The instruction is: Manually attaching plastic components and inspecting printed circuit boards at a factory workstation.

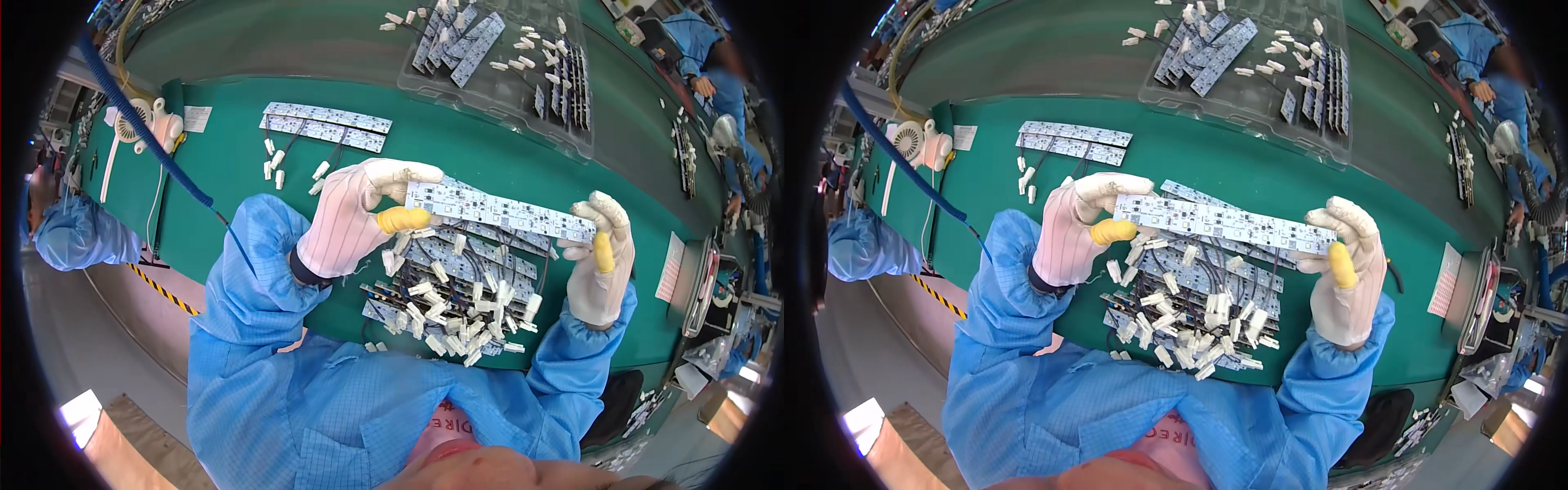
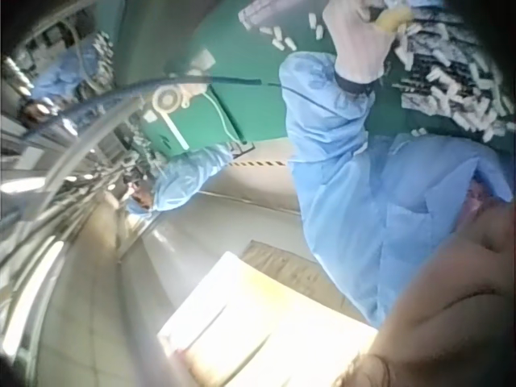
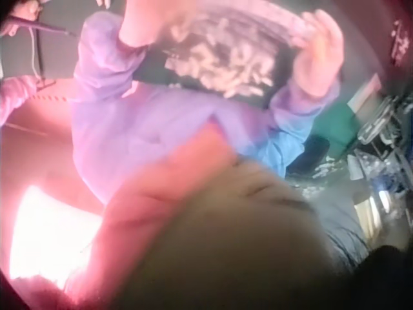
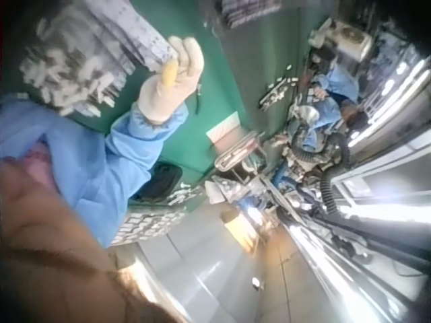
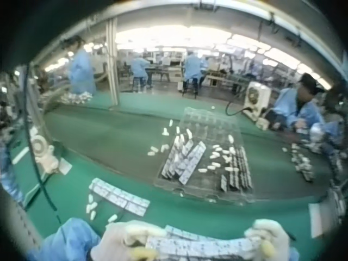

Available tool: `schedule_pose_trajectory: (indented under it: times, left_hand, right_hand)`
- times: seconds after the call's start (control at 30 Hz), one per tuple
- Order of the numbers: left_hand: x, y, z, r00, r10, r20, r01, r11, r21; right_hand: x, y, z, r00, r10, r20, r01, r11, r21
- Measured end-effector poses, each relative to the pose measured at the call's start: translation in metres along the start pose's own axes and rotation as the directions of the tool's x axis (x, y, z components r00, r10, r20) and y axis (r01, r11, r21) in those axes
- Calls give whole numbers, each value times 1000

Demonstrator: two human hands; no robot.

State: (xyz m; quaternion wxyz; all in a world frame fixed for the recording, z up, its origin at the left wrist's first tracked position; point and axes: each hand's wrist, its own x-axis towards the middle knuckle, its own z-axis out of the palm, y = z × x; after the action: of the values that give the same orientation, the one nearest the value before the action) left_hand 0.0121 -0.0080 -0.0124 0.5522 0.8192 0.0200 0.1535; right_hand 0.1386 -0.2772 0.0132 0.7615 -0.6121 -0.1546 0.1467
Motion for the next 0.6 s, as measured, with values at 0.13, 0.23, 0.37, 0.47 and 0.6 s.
schedule_pose_trajectory:
  times: [0.13,0.23,0.37,0.47,0.6]
  left_hand:
    - [4,7,0,996,85,1,-85,993,-81]
    - [2,8,0,993,116,-34,-118,990,-71]
    - [-1,12,-9,998,-34,57,36,999,-37]
    - [-1,10,-9,998,54,24,-53,999,-3]
    - [1,9,-14,995,57,85,-49,995,-90]
  right_hand:
    - [-3,-1,0,999,31,12,-31,999,-14]
    - [-3,-2,-1,998,57,-18,-59,990,-128]
    - [-4,0,-2,997,71,2,-71,992,-104]
    - [-4,0,-9,995,88,51,-82,991,-105]
    - [-5,2,-12,996,38,78,-28,991,-128]
